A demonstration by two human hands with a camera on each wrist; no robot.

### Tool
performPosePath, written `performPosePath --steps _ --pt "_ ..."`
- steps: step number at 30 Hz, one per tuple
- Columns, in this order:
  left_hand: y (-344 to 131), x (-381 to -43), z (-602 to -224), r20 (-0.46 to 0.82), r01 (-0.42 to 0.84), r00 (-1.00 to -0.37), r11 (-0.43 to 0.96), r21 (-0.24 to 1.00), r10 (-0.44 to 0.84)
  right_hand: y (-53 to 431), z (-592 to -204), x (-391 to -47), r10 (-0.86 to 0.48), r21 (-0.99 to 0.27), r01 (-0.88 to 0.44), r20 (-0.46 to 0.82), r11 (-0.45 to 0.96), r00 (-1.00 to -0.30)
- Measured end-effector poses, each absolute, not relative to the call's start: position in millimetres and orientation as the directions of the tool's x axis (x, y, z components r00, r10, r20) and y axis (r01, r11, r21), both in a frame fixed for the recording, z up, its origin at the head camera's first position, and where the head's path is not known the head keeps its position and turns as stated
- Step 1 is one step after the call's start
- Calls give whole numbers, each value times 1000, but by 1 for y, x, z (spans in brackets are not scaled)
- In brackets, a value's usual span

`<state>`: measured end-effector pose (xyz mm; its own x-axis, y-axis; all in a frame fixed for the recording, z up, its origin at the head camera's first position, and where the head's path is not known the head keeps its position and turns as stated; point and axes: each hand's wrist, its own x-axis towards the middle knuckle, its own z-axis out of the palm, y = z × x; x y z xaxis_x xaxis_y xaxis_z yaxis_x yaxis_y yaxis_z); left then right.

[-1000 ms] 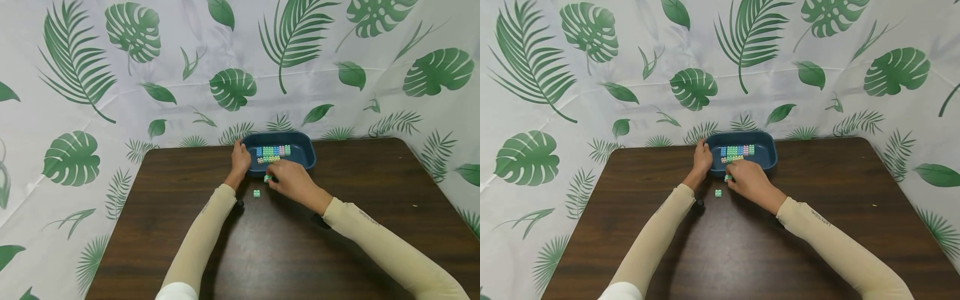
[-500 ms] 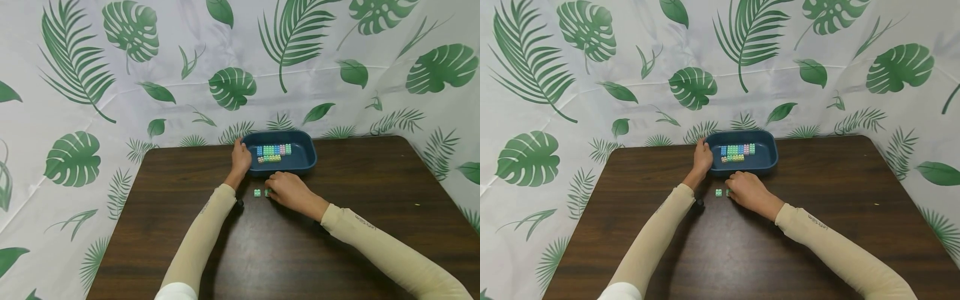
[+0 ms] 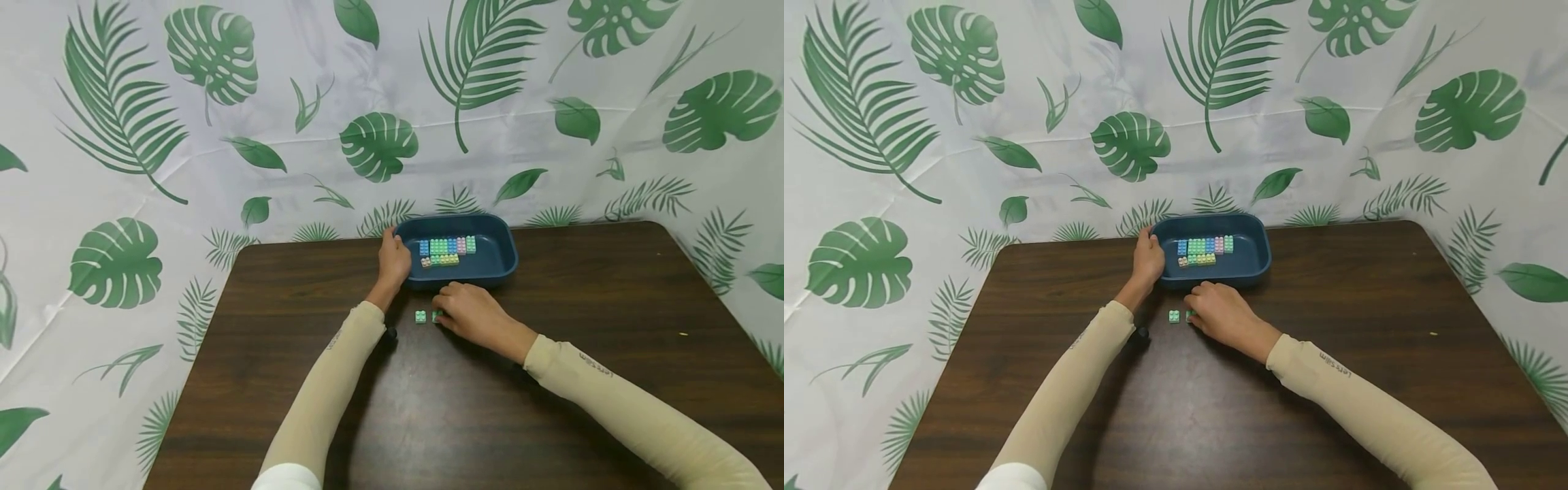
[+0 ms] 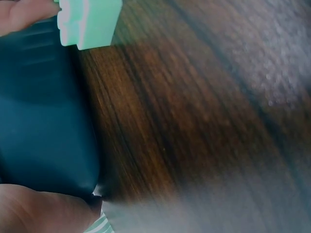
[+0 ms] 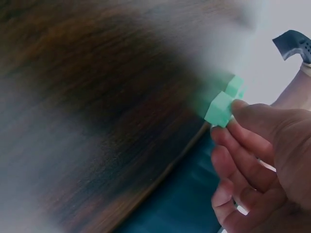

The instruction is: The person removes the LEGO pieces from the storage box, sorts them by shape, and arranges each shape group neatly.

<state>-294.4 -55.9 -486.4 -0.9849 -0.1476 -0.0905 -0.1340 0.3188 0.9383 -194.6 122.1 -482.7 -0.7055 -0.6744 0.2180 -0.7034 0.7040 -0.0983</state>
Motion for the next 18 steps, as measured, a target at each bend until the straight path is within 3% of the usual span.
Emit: performPosePath --steps 12,18 --pt "-56 -296 -488 -86 -130 -985 319 939 -147 126 -483 -195 -666 -96 -701 245 706 -705" --pt "-55 -297 -488 -82 -133 -983 328 935 -164 138 -475 -209 -644 -113 -747 434 655 -630"
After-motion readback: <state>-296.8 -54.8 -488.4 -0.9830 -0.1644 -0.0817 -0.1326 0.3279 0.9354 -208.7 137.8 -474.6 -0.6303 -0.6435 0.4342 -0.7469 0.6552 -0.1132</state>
